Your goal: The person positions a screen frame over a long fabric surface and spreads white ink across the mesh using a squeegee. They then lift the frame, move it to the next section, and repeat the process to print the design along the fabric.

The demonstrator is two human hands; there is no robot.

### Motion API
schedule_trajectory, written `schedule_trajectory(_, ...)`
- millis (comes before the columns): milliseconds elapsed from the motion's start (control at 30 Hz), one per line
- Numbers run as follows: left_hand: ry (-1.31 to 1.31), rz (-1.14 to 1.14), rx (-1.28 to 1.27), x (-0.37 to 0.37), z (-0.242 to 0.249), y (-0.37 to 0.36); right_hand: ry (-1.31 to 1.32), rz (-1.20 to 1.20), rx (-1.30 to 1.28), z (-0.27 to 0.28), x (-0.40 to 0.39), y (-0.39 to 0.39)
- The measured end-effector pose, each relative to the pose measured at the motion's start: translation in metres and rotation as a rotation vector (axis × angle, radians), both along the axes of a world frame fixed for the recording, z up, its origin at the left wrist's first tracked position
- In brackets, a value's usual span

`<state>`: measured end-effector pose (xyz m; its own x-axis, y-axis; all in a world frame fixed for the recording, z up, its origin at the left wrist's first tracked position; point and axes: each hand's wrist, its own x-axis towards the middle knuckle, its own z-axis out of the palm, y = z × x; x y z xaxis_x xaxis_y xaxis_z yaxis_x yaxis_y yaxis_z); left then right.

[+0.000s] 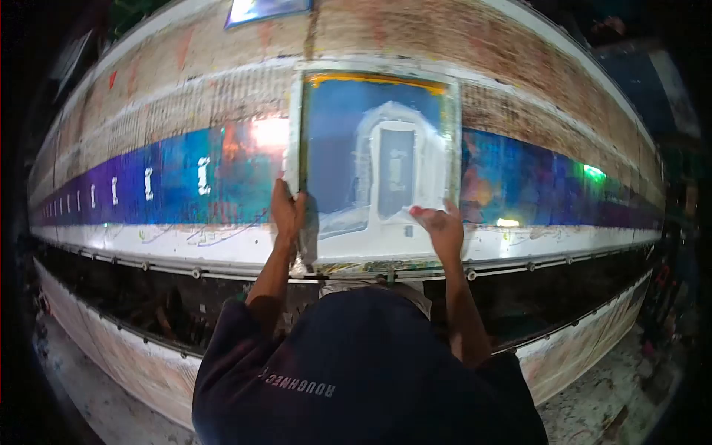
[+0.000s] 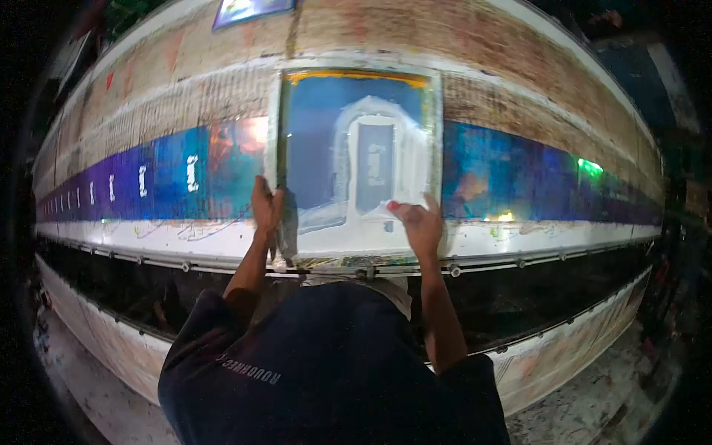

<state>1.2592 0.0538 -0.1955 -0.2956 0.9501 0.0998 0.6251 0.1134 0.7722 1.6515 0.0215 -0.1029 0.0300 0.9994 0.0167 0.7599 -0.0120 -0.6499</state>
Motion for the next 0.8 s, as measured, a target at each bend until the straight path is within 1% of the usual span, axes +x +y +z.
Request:
schedule_trajectory(33, -0.146, -0.002, 0.048, 0.007, 0.001, 0.0, 0.211, -0.204, -0.098, -0.023, 0.027, -0.007)
schedule_trajectory(67, -0.261, 0.004, -0.093, 0.025, 0.041, 0.007, 0.684, -0.648, -0.263, -0.096, 0.072, -0.021)
schedule_trajectory(100, -0.259, -0.012, -0.081, 0.039, 0.032, 0.008, 0.692, -0.656, -0.245, -0.077, 0.078, -0.017)
schedule_trajectory(167, -0.197, -0.026, 0.063, 0.079, 0.005, 0.021, 0.748, -0.832, -0.246, -0.042, 0.108, -0.006)
schedule_trajectory(200, -0.122, -0.024, 0.001, 0.111, 0.009, 0.026, 0.757, -0.835, -0.23, -0.043, 0.136, 0.004)
schedule_trajectory(233, -0.121, -0.033, 0.008, 0.141, 0.008, 0.033, 0.768, -0.786, -0.256, -0.047, 0.178, 0.015)
schedule_trajectory(267, -0.132, -0.022, -0.025, 0.173, 0.003, 0.039, 0.771, -0.735, -0.287, -0.052, 0.22, 0.021)
schedule_trajectory(300, -0.147, -0.01, -0.051, 0.208, 0.001, 0.044, 0.769, -0.737, -0.278, -0.057, 0.258, 0.031)
schedule_trajectory(333, -0.234, 0.003, -0.131, 0.237, 0.022, 0.043, 0.792, -0.679, -0.302, -0.064, 0.288, 0.039)
schedule_trajectory(367, -0.233, -0.007, -0.13, 0.256, 0.016, 0.038, 0.822, -0.623, -0.321, -0.067, 0.313, 0.037)
schedule_trajectory(400, -0.149, -0.01, -0.033, 0.271, 0.006, 0.031, 0.777, -0.745, -0.313, -0.047, 0.313, 0.033)
schedule_trajectory(433, -0.068, -0.014, 0.064, 0.283, -0.002, 0.025, 0.782, -0.758, -0.309, -0.051, 0.318, 0.021)
schedule_trajectory(467, -0.106, 0.032, -0.033, 0.294, 0.009, 0.018, 0.741, -0.772, -0.218, -0.063, 0.328, 0.007)
schedule_trajectory(500, -0.108, 0.034, -0.038, 0.297, 0.004, 0.016, 0.698, -0.78, -0.134, -0.061, 0.33, -0.005)
schedule_trajectory(533, -0.016, 0.001, -0.006, 0.292, -0.001, 0.009, 0.585, -0.778, -0.26, -0.059, 0.331, -0.02)
schedule_trajectory(600, 0.204, -0.05, 0.046, 0.285, -0.003, 0.002, 0.536, -0.745, -0.281, -0.069, 0.326, -0.035)
schedule_trajectory(633, 0.215, -0.045, 0.031, 0.281, -0.005, -0.003, 0.49, -0.72, -0.276, -0.074, 0.322, -0.041)
schedule_trajectory(667, 0.255, -0.059, 0.014, 0.28, 0.0, -0.004, 0.395, -0.746, -0.347, -0.075, 0.32, -0.038)
schedule_trajectory(767, 0.31, -0.075, -0.008, 0.285, 0.008, 0.004, 0.402, -0.711, -0.278, -0.065, 0.316, -0.035)
schedule_trajectory(800, 0.333, -0.076, -0.028, 0.284, 0.008, 0.002, 0.397, -0.707, -0.284, -0.051, 0.307, -0.033)
